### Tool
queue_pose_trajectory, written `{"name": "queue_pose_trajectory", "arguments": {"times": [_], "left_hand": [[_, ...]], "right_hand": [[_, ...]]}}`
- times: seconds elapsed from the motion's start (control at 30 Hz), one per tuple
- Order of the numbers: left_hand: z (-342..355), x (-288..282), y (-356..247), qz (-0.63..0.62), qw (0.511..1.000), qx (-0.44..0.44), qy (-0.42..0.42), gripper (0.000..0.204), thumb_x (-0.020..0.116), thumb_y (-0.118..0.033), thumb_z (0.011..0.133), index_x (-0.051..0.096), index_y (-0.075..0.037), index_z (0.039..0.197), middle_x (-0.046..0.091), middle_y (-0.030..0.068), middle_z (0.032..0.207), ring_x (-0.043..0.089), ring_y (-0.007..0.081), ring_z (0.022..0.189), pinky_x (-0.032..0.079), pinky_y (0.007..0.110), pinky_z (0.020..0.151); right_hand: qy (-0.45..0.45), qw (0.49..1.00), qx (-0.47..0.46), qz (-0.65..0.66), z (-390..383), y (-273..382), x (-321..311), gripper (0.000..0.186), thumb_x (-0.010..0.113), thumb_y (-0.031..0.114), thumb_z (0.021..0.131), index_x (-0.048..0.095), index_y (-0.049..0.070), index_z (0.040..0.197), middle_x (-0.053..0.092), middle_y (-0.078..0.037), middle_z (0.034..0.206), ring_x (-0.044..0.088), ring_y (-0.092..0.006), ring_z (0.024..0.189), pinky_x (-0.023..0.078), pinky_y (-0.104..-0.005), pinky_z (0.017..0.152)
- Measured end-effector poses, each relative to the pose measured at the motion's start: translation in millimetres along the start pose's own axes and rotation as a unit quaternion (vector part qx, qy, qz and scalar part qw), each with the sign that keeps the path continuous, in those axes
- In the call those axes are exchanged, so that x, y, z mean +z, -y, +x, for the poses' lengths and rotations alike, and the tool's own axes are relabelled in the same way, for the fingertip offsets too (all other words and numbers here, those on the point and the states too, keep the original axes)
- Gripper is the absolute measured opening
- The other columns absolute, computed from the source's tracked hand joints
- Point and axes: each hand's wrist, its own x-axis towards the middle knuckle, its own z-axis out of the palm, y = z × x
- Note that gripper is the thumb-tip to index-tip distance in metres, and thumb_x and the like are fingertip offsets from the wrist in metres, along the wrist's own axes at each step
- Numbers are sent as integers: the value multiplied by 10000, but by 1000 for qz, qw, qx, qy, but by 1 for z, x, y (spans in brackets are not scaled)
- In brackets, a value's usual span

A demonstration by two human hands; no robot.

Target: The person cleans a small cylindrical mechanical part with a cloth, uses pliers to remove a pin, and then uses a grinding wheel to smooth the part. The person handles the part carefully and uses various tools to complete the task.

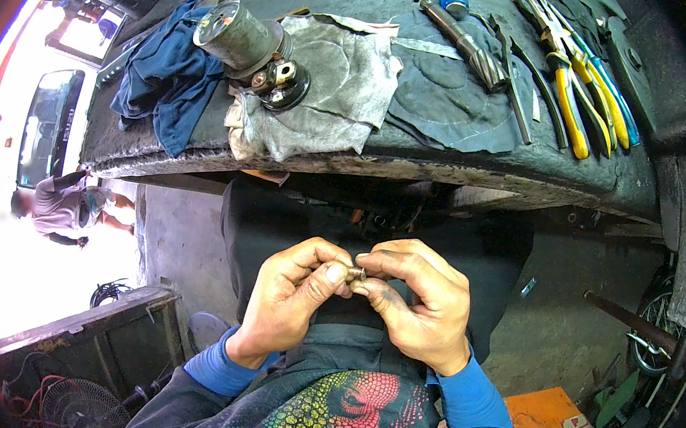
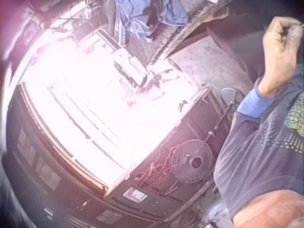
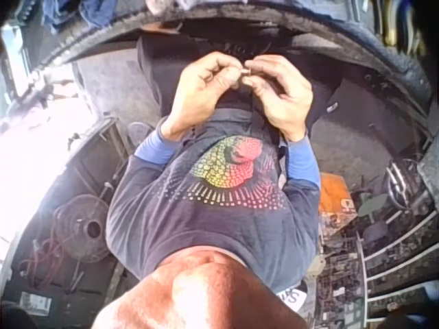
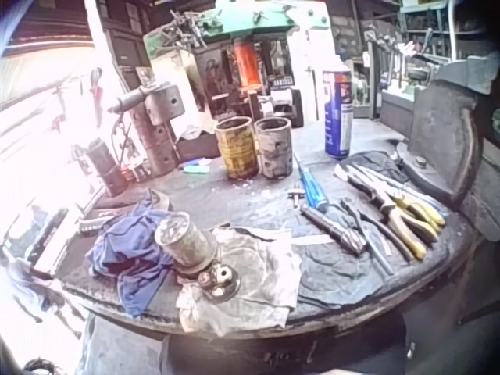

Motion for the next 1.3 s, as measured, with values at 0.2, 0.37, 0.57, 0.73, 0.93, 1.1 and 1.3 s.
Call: {"name": "queue_pose_trajectory", "arguments": {"times": [0.2, 0.37, 0.57, 0.73, 0.93, 1.1, 1.3], "left_hand": [[2, 3, 8, 99, 988, 110, -41, 133, 747, -28, 952, 706, -19, 1078, 709, 67, 953, 676, 151, 889, 546, 307, 798], [6, 1, -1, 242, 941, 229, -65, 185, 785, -34, 898, 720, -27, 1071, 720, 105, 957, 690, 237, 863, 556, 339, 782], [4, 0, 0, 218, 957, 186, -55, 158, 785, -68, 915, 714, -18, 1048, 720, 106, 953, 685, 253, 856, 548, 346, 776], [7, 2, -1, 209, 965, 154, -38, 145, 768, -101, 945, 705, -11, 1040, 717, 112, 950, 683, 255, 854, 546, 350, 778], [11, 0, 1, 205, 964, 159, -63, 133, 750, -88, 953, 700, -14, 1053, 713, 128, 982, 694, 283, 884, 551, 359, 791], [8, -3, -3, 199, 956, 212, -44, 144, 735, -121, 966, 699, -23, 1065, 699, 127, 995, 680, 308, 934, 554, 399, 843], [3, 2, 9, 187, 947, 258, -35, 141, 663, -175, 966, 668, -45, 1021, 674, 138, 984, 634, 357, 958, 523, 454, 852]], "right_hand": [[-5, 1000, 6, 9, -3, -5, -4, 316, 894, 72, 791, 755, -36, 1054, 753, -173, 995, 741, -253, 888, 598, -330, 770], [-7, 999, 25, 30, -4, -3, -2, 303, 884, 67, 809, 752, -42, 1059, 750, -178, 999, 737, -243, 904, 599, -330, 772], [-22, 999, 28, 36, -5, -2, 2, 310, 896, 126, 810, 750, -19, 1042, 730, -155, 995, 713, -206, 905, 590, -304, 765], [-8, 1000, 7, 28, -2, -3, -4, 291, 860, -12, 795, 758, -22, 1067, 737, -156, 1017, 728, -238, 914, 587, -321, 783], [15, 1000, 16, 6, 7, -3, -5, 271, 848, 9, 805, 754, -20, 1058, 738, -159, 1010, 724, -254, 906, 581, -339, 796], [-34, 998, 49, -22, -12, -10, 0, 197, 811, 102, 848, 713, -23, 964, 702, -140, 927, 671, -215, 841, 537, -313, 753], [12, 994, 95, -45, -23, -6, -4, 213, 751, -16, 945, 697, -72, 1143, 702, -102, 1106, 678, -198, 985, 578, -310, 861]]}}
